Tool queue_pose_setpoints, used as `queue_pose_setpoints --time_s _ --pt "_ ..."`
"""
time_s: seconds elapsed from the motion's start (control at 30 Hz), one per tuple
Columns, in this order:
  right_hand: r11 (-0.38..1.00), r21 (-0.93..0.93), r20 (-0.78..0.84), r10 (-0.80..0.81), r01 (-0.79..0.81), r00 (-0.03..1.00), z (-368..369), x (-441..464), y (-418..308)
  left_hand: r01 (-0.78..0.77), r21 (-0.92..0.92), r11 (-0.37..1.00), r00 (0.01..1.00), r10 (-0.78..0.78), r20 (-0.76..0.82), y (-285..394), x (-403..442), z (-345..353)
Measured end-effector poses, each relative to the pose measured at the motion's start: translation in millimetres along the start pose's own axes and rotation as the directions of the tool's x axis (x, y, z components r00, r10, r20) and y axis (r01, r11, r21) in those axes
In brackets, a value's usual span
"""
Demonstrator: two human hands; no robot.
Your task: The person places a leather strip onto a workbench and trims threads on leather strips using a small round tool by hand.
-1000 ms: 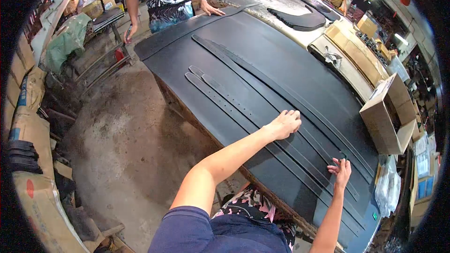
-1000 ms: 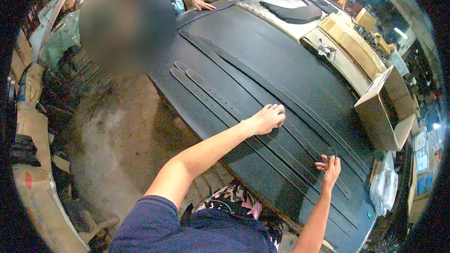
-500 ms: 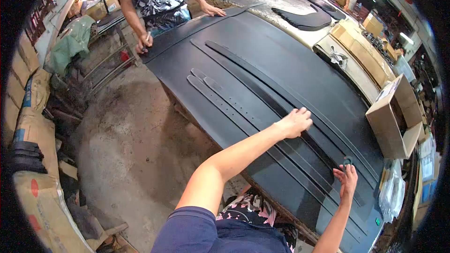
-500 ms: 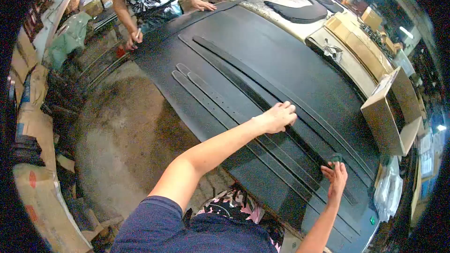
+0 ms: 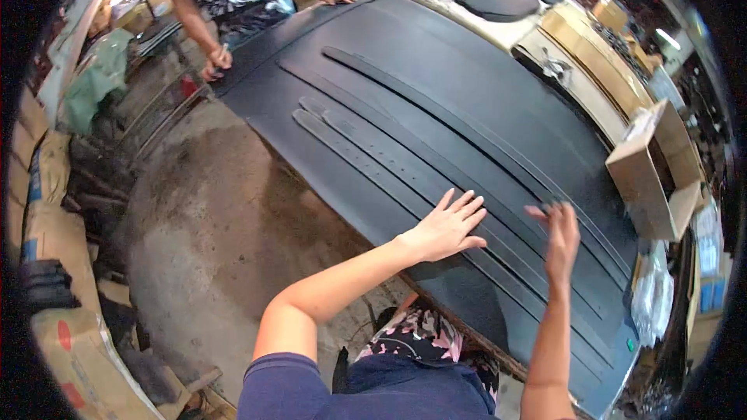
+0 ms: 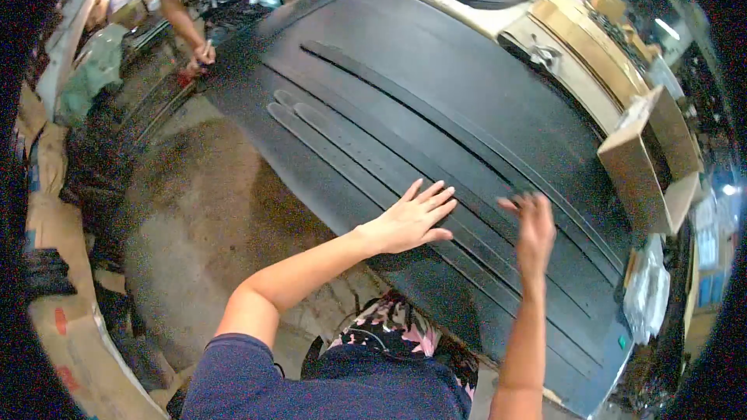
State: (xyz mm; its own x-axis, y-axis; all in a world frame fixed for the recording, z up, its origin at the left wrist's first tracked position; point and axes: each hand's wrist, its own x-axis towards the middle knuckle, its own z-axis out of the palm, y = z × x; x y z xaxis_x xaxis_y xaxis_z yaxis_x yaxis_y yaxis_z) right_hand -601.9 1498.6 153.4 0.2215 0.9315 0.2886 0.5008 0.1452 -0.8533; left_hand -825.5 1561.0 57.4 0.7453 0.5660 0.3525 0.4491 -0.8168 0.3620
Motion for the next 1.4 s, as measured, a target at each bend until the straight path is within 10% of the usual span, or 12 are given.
queue_pose_setpoints --time_s 0.27,0.47,0.67,0.93,1.23,1.4 --pt "0.989 -0.013 0.457 -0.126 0.148 0.880 177.4 122.9 -21.8 0.036 -0.028 0.999 0.999 -0.037 -0.017 8.4 6.1 2.2" --pt "0.854 -0.191 0.289 -0.422 0.484 0.859 212.3 135.4 6.1 -0.030 -0.210 0.977 0.992 0.003 -0.129 7.4 16.6 11.3" --pt "0.942 0.008 0.285 -0.324 0.336 0.902 216.3 139.4 21.1 0.005 -0.292 0.956 0.978 -0.065 -0.196 15.5 31.6 28.4" --pt "0.851 -0.165 0.318 -0.433 0.499 0.843 239.5 142.9 17.4 -0.001 -0.455 0.891 0.960 -0.126 -0.250 18.7 31.6 30.6" --pt "0.981 0.001 0.242 -0.187 0.193 0.952 159.3 119.7 28.5 -0.055 -0.213 0.975 0.962 -0.006 -0.274 16.3 30.3 14.4" --pt "0.944 0.321 0.145 0.029 -0.074 0.989 68.8 70.4 76.0 0.198 0.169 0.966 0.977 -0.181 -0.110 -36.8 14.0 -29.5"
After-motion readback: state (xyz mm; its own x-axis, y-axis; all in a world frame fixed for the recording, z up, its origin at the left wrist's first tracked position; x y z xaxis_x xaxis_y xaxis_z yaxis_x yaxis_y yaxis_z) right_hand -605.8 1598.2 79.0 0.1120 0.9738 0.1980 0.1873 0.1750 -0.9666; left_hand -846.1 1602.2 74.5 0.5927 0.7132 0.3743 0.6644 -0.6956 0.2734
